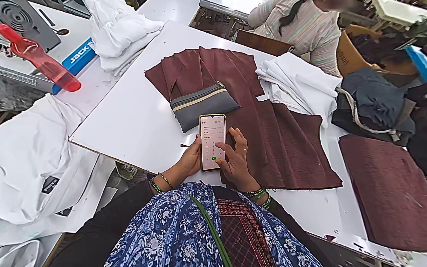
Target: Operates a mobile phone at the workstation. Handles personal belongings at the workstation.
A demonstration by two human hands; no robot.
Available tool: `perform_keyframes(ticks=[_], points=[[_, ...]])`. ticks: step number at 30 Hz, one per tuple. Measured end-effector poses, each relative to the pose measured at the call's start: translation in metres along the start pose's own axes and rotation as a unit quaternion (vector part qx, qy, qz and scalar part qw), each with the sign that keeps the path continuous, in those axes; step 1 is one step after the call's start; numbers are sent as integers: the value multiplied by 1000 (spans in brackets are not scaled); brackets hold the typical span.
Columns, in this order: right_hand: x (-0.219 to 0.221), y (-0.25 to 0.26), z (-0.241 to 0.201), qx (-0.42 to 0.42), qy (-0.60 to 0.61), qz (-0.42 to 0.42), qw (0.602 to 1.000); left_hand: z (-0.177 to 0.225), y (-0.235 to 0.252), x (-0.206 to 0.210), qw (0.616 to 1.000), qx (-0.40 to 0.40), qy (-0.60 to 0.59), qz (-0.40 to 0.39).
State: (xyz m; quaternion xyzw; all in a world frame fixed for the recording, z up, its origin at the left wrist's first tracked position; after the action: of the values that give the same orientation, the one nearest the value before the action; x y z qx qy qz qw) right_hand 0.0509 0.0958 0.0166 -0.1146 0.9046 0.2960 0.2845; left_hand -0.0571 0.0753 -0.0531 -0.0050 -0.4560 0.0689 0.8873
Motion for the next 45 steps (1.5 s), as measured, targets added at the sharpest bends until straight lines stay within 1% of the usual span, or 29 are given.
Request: perform_keyframes(ticks=[3, 10, 15, 19, 22, 24, 26, 32, 45], points=[[-5, -7, -4, -39, 21, -9, 999, 1, 0, 0, 1000, 1, 3, 4], [-6, -25, -16, -125, -26, -36, 991, 0, 1, -1, 1000, -1, 5, 2], [-3, -27, -20, -145, -45, -31, 988, 0, 2, -1, 1000, -4, 1, -2], [-15, -20, -14, -108, -14, 1, 994, 0, 1, -1, 1000, -4, 4, -3], [-22, -8, -3, -36, -17, 35, 999, 0, 1, -1, 1000, 3, 2, -5], [-23, 1, 8, 24, -18, 35, 999, -1, 2, -1, 1000, 2, 1, -10], [-25, 9, 15, 56, -20, 40, 997, -1, 2, -1, 1000, 2, 3, -11], [-28, 19, 20, 50, -41, 61, 996, 1, 2, 2, 1000, 9, -1, -24], [-23, 15, 24, 30, -33, 64, 997, -1, 3, 0, 1000, 7, -5, -29]])
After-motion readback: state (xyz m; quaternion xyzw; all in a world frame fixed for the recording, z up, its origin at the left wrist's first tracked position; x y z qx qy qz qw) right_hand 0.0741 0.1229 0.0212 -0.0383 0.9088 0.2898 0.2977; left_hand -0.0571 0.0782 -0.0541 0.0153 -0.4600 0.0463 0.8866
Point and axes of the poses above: each hand's wrist, its own y-axis towards the middle knuckle, its own x-axis out of the palm, z = x × y, the point moved 10 cm from there along y, towards the middle knuckle, and after that the axes turned 14 degrees about x, right-handed, at the moved point
